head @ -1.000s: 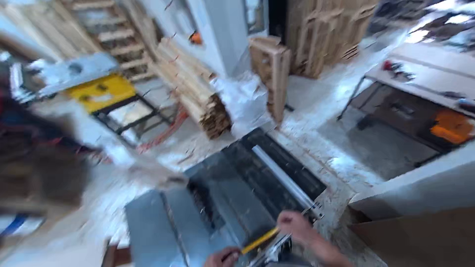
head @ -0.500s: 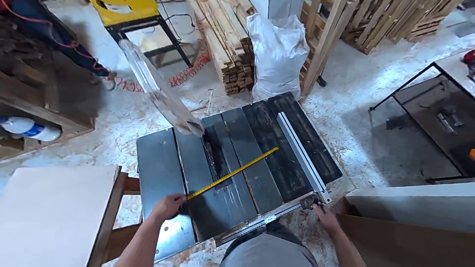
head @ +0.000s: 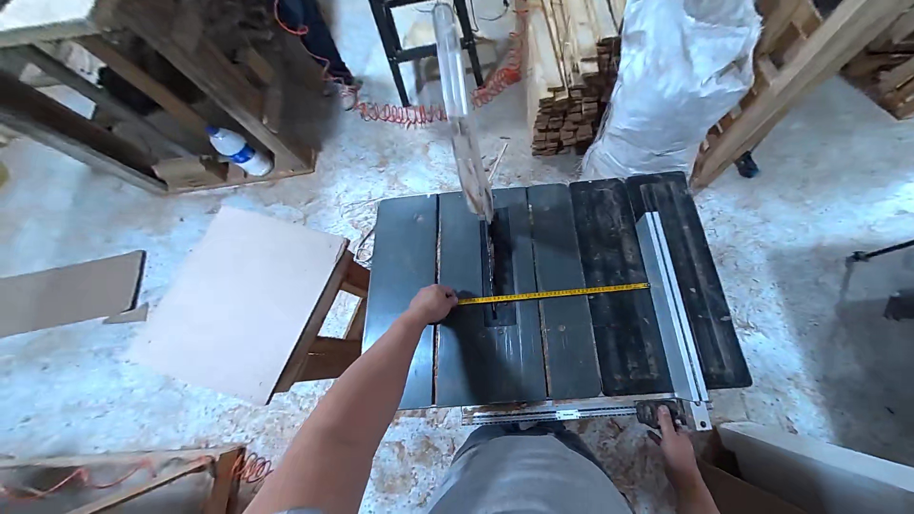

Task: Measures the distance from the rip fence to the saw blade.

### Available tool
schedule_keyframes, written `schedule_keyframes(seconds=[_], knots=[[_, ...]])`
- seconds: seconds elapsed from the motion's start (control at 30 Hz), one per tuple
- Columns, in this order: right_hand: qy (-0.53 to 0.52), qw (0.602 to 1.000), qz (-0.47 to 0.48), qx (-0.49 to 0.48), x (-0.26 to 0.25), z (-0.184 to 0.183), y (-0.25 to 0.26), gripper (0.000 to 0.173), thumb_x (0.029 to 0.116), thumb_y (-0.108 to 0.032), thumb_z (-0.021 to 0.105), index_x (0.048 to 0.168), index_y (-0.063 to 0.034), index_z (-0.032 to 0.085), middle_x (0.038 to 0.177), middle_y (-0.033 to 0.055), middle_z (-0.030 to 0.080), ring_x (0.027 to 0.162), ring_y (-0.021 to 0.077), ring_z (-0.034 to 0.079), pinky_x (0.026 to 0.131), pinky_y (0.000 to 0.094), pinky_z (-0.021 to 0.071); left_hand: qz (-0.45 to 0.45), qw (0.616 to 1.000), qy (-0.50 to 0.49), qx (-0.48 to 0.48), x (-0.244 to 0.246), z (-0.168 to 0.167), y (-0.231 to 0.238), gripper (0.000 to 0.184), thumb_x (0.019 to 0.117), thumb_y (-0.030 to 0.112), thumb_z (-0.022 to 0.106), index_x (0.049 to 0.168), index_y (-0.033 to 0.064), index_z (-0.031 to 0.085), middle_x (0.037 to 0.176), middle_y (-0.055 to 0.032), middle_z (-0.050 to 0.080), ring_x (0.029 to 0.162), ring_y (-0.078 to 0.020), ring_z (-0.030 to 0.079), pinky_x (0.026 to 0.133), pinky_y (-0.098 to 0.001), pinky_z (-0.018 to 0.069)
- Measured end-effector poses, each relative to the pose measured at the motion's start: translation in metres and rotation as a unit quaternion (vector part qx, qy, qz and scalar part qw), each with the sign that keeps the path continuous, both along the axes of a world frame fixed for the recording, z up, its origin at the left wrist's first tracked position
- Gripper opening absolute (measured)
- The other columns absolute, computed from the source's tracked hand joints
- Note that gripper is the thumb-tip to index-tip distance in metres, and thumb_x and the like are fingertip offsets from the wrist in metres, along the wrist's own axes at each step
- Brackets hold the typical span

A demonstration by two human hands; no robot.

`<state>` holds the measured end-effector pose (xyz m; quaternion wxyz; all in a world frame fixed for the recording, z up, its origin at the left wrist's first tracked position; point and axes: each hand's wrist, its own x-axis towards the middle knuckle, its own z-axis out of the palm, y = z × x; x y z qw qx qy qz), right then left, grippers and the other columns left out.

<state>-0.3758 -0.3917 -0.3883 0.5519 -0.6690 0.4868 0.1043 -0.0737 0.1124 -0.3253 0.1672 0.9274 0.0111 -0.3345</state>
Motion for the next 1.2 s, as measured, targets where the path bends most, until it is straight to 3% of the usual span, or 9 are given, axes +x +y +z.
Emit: schedule_keyframes(seconds=[0.17,0.3,0.33,0.4,0.57,0.7,0.87,1.1,1.2], knots=[[0.053,0.996,0.017,-0.064,0.0,-0.002,0.0,0.073,0.1033,-0.06,0.049,0.137,0.0045,0.057,0.133,0.0257,0.063,0.127,0.035,0.061,0.107,0.0556,0.0474,0.002,1.0,0.002,-0.001,-0.001,0.0,-0.001,0.034,0.1087,0.032,0.049,0.117,0.009,0.072,0.115,-0.0203,0.072,0.114,-0.0405,0.067,0.098,-0.0666,0.0488],[0.155,0.966,0.113,-0.171,0.014,0.01,-0.008,0.087,0.1028,-0.07,0.035,0.107,0.0094,0.07,0.107,0.0308,0.069,0.108,0.0434,0.066,0.096,0.0622,0.0474,0.009,1.0,0.004,-0.011,-0.002,0.001,-0.002,0.033,0.1089,0.03,0.049,0.116,0.0077,0.072,0.114,-0.0208,0.071,0.114,-0.0402,0.066,0.099,-0.0656,0.0483],[0.165,0.954,0.138,-0.209,0.013,0.006,-0.009,0.087,0.1027,-0.071,0.03,0.094,0.0052,0.072,0.092,0.0252,0.071,0.092,0.0402,0.069,0.085,0.0604,0.0509,0.009,1.0,0.006,-0.008,-0.003,0.001,-0.001,0.033,0.1089,0.031,0.049,0.116,0.0083,0.073,0.114,-0.0204,0.072,0.113,-0.0397,0.067,0.098,-0.0651,0.0486],[0.186,0.939,0.158,-0.242,0.011,0.001,-0.011,0.091,0.1007,-0.075,0.026,0.086,0.0011,0.073,0.085,0.0201,0.073,0.086,0.0378,0.071,0.082,0.0598,0.0529,0.008,1.0,0.009,-0.004,0.0,0.0,-0.001,0.033,0.1088,0.032,0.049,0.116,0.0093,0.073,0.112,-0.0194,0.072,0.111,-0.0383,0.068,0.097,-0.0639,0.0498],[0.238,0.929,0.154,-0.238,0.02,0.016,-0.005,0.094,0.1002,-0.076,0.023,0.101,0.0022,0.075,0.106,0.0229,0.074,0.107,0.0413,0.069,0.094,0.0629,0.0494,0.021,0.999,0.003,-0.029,0.001,0.002,-0.004,0.034,0.1087,0.032,0.05,0.116,0.0074,0.073,0.11,-0.0211,0.072,0.108,-0.0396,0.068,0.096,-0.0656,0.0498],[0.258,0.928,0.135,-0.232,0.027,0.026,0.001,0.096,0.101,-0.075,0.023,0.115,0.0078,0.07,0.123,0.0307,0.067,0.122,0.0444,0.062,0.101,0.0625,0.0468,0.015,0.999,-0.008,-0.034,0.007,-0.003,-0.003,0.034,0.1085,0.032,0.05,0.116,0.0078,0.073,0.109,-0.0208,0.072,0.107,-0.0394,0.069,0.096,-0.0653,0.0498],[0.116,0.974,-0.026,-0.195,0.029,0.025,0.028,0.088,0.0915,-0.067,0.064,0.141,0.0041,0.053,0.134,0.0296,0.061,0.131,0.0405,0.056,0.108,0.0595,0.0427,0.002,0.999,-0.011,-0.053,0.009,-0.009,0.004,0.034,0.1088,0.033,0.05,0.115,0.0083,0.072,0.107,-0.0195,0.072,0.103,-0.0375,0.069,0.095,-0.0637,0.051],[0.183,0.964,0.011,-0.191,0.034,0.03,0.023,0.086,0.0952,-0.072,0.053,0.124,0.0086,0.064,0.122,0.0315,0.064,0.121,0.0423,0.06,0.101,0.0602,0.0451,-0.001,0.998,-0.005,-0.059,0.009,-0.008,0.002,0.033,0.109,0.032,0.05,0.116,0.0078,0.072,0.105,-0.0197,0.072,0.101,-0.0368,0.07,0.093,-0.0629,0.052],[0.185,0.964,0.008,-0.191,0.034,0.027,0.021,0.088,0.0945,-0.073,0.053,0.128,0.0082,0.062,0.125,0.0318,0.064,0.122,0.0428,0.06,0.102,0.0609,0.0448,0.009,0.998,-0.002,-0.061,0.008,-0.007,0.0,0.033,0.109,0.032,0.05,0.117,0.0086,0.072,0.106,-0.0192,0.072,0.101,-0.0363,0.07,0.093,-0.0622,0.052]])
